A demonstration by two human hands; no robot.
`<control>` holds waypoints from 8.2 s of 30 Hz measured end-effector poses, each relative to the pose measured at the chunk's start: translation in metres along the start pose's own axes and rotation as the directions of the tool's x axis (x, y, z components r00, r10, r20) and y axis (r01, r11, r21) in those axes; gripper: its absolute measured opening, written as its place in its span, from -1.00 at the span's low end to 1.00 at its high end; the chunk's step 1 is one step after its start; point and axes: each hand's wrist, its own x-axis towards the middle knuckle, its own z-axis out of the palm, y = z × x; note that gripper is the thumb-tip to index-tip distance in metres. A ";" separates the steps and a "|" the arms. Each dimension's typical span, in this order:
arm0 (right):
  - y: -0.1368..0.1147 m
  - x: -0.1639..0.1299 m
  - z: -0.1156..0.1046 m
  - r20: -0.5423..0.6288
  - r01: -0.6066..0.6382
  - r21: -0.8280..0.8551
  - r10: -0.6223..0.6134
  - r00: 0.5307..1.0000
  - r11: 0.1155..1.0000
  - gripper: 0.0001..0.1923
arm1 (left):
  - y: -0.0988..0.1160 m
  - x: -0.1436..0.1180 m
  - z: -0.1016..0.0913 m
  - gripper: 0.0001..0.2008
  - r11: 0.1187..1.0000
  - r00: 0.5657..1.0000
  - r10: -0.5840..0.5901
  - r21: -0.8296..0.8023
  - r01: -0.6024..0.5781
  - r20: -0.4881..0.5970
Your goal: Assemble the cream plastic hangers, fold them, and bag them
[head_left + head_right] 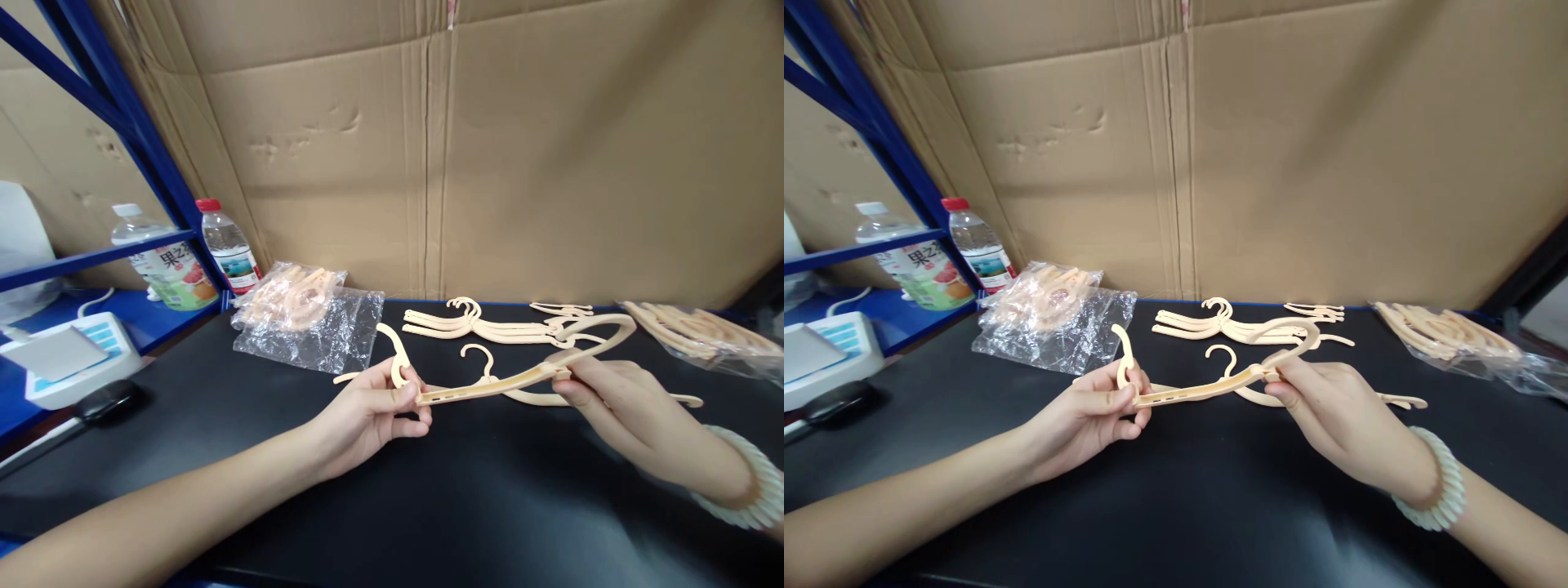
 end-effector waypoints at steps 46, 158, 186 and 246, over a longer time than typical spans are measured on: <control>-0.014 0.005 0.003 -0.003 -0.434 0.129 0.438 0.899 0.892 -0.71 | -0.014 -0.030 0.031 -0.70 0.351 0.809 0.049 0.749 -0.562 0.585; 0.015 0.001 0.009 0.355 -0.295 -0.065 0.299 0.886 0.953 -0.80 | -0.005 -0.017 0.012 -0.58 -0.150 0.812 -0.113 0.798 -0.583 0.572; 0.209 -0.002 -0.022 0.099 -0.526 -0.439 0.621 0.778 0.729 -0.72 | -0.002 -0.014 0.009 -0.55 -0.119 0.791 -0.070 0.782 -0.612 0.608; 0.073 0.047 0.036 0.154 -0.228 -0.233 0.267 0.951 0.945 -0.91 | -0.002 -0.003 0.006 -0.80 0.909 0.923 0.307 0.358 -0.214 -0.230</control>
